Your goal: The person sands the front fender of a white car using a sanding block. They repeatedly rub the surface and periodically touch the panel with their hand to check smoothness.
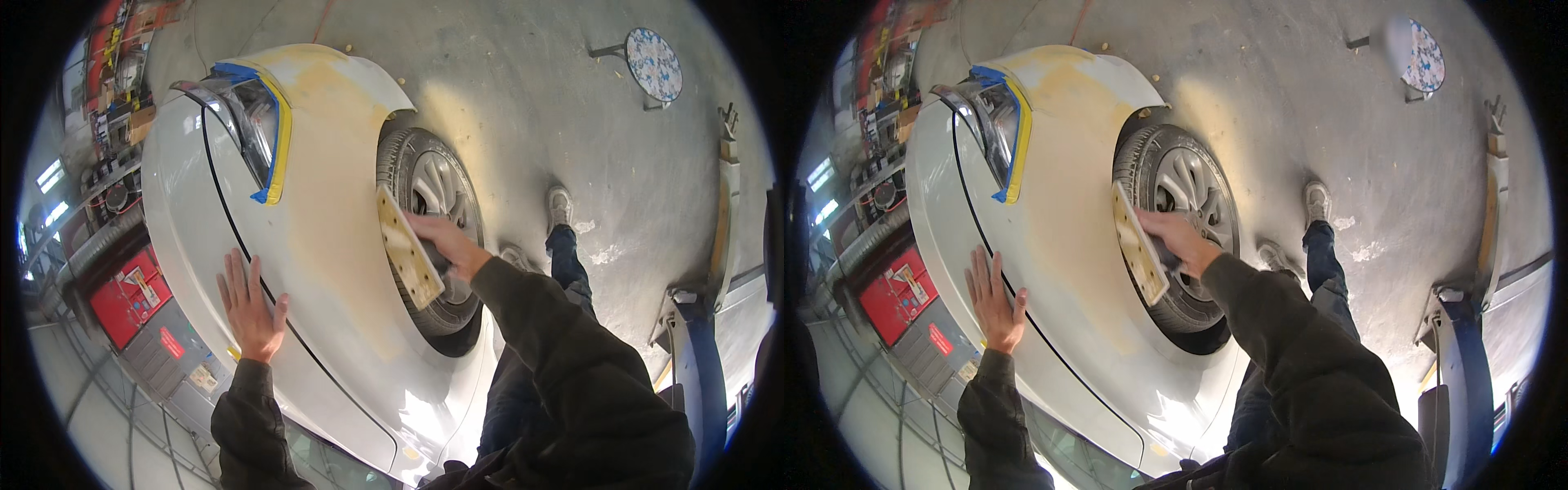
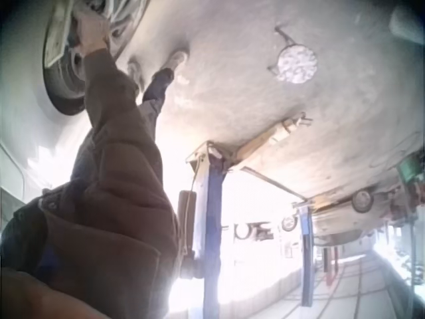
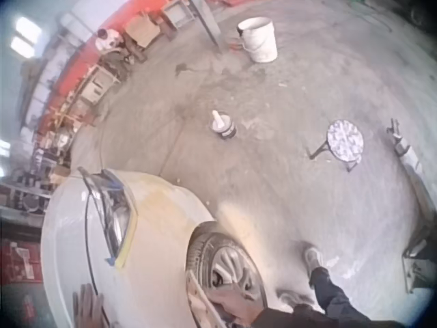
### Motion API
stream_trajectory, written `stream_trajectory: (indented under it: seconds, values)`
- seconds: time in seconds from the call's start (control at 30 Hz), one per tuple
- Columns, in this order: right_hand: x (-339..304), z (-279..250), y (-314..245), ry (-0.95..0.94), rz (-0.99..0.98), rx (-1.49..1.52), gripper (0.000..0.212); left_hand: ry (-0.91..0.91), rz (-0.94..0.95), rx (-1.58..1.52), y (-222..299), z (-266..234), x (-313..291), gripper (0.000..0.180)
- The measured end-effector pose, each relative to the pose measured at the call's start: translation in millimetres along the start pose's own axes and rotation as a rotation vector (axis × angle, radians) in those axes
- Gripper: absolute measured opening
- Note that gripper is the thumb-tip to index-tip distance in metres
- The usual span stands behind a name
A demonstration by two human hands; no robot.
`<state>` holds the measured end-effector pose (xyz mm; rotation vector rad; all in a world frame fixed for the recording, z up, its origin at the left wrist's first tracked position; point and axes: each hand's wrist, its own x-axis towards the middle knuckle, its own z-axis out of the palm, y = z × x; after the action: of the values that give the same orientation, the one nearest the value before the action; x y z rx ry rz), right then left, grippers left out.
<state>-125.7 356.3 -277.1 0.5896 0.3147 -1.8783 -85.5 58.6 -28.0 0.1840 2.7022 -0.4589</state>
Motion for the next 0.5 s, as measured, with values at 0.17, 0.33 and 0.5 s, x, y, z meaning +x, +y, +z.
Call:
stream_trajectory:
  seconds: [0.17,0.33,0.5]
  values:
    - [-49.8,-25.6,61.5,-0.048,0.039,-0.217,0.051,-0.003,0.000,0.013,-1.3,0.2,-1.1,0.078]
    - [-108.8,-52.7,82.6,-0.169,0.005,-0.784,0.042,-0.033,0.018,-0.017,-0.8,1.3,-3.4,0.078]
    - [-127.1,-92.3,86.7,0.102,-0.099,-0.705,0.039,-0.393,0.331,-0.086,56.1,12.8,15.9,0.088]
